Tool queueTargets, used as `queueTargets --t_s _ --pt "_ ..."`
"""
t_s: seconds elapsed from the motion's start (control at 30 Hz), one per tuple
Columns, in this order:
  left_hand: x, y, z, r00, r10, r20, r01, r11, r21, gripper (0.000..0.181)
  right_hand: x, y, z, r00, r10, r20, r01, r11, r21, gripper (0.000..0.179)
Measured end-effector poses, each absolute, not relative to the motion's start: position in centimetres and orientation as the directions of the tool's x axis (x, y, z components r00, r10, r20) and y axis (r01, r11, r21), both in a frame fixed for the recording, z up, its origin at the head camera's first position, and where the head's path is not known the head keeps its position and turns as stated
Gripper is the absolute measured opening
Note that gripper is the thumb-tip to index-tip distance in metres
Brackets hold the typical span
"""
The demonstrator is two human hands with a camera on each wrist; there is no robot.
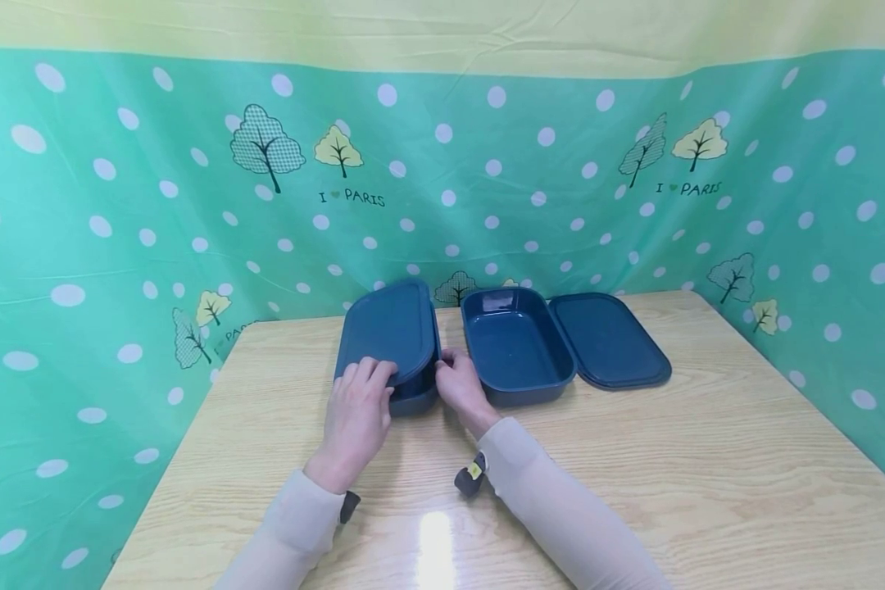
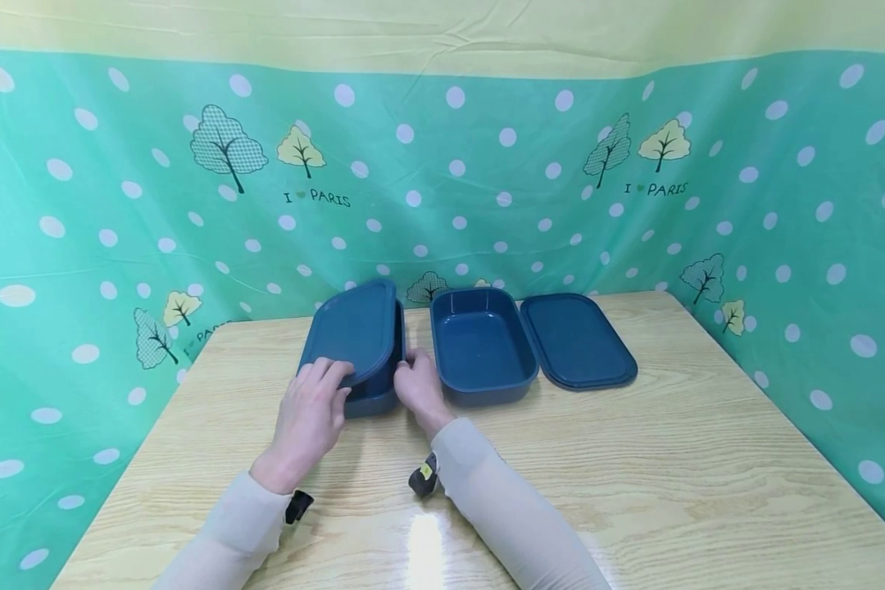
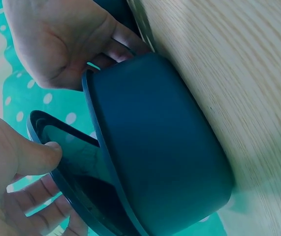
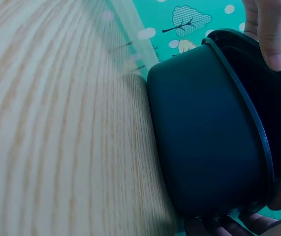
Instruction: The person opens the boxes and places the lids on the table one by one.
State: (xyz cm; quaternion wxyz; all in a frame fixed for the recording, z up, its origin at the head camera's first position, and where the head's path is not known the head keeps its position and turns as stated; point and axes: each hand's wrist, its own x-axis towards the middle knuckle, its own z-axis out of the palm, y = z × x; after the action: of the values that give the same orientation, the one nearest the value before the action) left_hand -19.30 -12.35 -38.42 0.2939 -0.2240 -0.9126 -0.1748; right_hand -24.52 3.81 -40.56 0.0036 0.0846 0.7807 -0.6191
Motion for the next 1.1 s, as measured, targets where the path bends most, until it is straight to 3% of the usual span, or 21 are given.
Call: queueTargets --t_s 1.1 --pt "-19.3 -12.75 -37.86 -0.738 0.27 0.618 0.51 0.823 0.249 0.028 -24.65 3.77 -40.84 -0.988 0.122 -0.09 0.115 0.217 -0.969 0.037"
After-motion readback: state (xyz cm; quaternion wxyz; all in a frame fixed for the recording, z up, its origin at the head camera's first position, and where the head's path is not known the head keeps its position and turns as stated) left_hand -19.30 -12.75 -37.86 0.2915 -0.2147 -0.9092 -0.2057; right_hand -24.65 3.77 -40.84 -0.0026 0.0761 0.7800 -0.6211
